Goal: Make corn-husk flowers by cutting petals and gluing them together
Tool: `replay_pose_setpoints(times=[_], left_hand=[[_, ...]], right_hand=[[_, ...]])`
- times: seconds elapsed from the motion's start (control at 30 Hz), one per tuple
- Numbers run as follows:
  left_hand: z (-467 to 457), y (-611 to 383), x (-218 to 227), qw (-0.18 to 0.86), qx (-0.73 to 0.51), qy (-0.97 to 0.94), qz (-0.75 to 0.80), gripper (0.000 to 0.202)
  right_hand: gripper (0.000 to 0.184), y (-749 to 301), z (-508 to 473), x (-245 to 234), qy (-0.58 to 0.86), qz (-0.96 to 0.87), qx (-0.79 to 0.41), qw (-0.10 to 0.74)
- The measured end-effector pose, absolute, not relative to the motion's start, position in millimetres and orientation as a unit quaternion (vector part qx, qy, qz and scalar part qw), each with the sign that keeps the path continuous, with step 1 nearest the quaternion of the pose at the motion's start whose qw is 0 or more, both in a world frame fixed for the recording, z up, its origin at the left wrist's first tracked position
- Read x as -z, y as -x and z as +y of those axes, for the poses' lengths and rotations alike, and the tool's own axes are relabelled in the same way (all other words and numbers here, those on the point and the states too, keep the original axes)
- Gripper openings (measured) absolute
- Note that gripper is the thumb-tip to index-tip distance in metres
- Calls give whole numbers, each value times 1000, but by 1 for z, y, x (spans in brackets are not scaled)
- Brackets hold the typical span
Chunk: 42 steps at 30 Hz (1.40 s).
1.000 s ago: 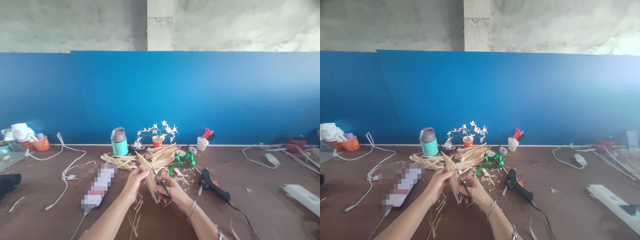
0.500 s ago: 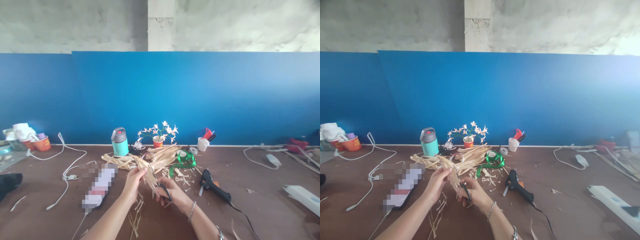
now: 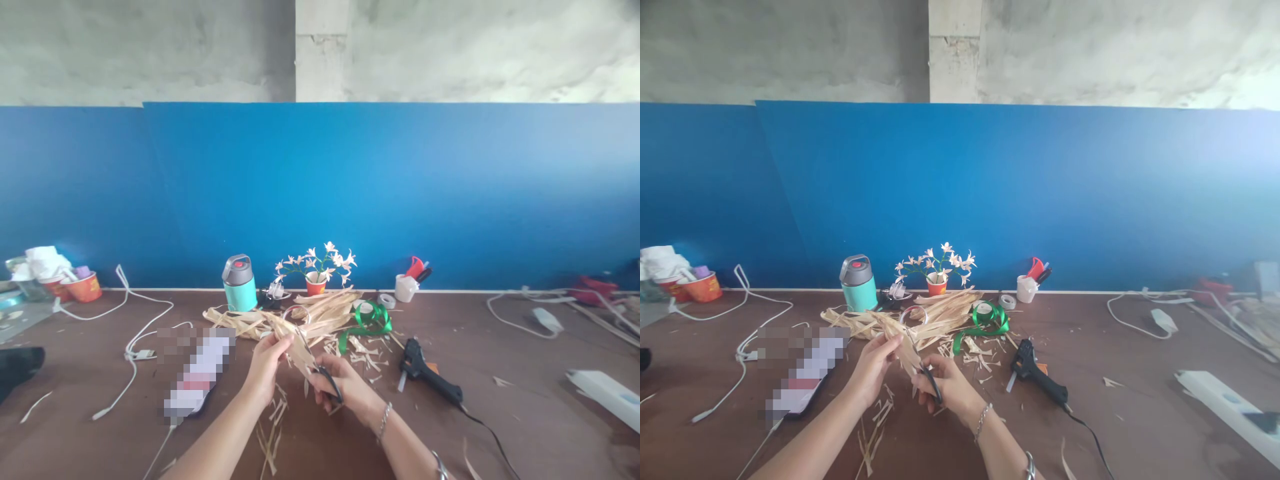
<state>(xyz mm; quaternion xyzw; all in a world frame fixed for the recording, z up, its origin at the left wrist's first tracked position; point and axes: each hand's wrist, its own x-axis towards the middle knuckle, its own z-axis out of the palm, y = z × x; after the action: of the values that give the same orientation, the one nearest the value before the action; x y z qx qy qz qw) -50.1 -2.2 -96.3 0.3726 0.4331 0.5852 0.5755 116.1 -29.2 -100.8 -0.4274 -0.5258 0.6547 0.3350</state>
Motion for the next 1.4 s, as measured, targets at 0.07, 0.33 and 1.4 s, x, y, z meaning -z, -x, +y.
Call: replay_pose_setpoints(times=[0.07,0.33,1.4], left_hand=[[-3,50,97,587,-574,-381,425,20],[-3,48,102,580,-571,-394,427,20],[-4,48,94,601,-575,-361,421,23]], right_hand=[[42,-116,-30,100,427,-527,-652,338],[44,-116,-29,100,423,-533,-649,339],[45,-113,-26,105,400,-537,-634,387]])
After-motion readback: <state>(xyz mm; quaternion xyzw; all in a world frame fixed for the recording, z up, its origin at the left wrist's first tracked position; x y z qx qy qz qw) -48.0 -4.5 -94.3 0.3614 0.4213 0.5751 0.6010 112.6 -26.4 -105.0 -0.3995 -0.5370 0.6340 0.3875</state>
